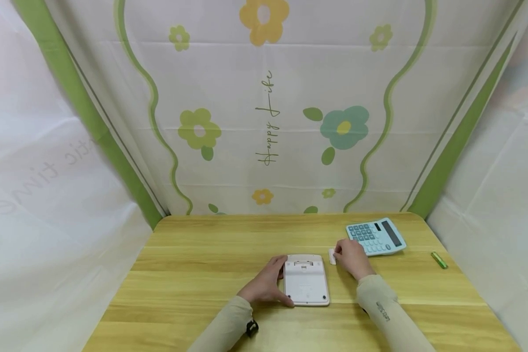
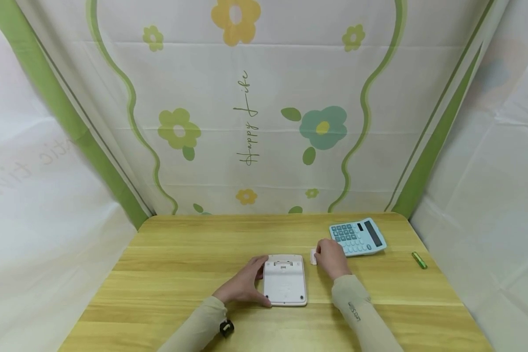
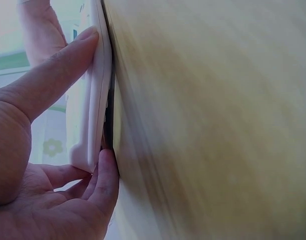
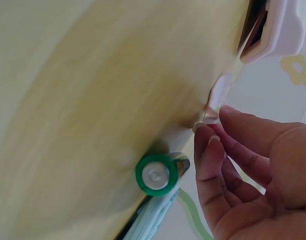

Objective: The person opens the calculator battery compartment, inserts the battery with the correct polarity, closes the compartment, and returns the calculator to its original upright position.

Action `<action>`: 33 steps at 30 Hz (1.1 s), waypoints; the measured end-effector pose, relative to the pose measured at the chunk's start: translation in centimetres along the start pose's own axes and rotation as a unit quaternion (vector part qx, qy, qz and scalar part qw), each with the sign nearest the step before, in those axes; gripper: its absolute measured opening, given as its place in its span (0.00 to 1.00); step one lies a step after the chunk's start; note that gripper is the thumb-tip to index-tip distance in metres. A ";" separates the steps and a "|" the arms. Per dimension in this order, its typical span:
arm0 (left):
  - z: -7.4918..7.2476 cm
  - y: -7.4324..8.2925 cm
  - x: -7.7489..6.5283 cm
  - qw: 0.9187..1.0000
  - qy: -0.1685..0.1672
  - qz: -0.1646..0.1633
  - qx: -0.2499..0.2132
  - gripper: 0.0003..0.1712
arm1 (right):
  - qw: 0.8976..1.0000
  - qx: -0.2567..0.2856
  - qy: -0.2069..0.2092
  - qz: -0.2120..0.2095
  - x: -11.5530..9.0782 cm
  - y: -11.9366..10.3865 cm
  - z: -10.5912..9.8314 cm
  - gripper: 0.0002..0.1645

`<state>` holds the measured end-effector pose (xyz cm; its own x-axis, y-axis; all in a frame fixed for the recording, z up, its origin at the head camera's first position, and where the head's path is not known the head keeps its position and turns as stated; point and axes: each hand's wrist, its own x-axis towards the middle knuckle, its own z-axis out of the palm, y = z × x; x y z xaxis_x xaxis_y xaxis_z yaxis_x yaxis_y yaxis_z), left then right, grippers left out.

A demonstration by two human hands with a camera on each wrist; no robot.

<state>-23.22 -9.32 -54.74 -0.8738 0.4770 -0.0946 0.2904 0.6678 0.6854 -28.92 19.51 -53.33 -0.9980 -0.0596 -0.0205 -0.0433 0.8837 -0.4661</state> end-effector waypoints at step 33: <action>0.0 -0.2 0.0 1.000 0.003 0.005 0.004 0.75 | 0.998 -0.031 -0.063 0.001 -2.7 2.9 -2.1 0.17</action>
<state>-23.23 -9.44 -54.87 -0.8732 0.4800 -0.0839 0.3018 0.6679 0.6803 -26.42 23.19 -52.74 -0.9847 -0.1118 -0.1336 -0.0478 0.9110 -0.4097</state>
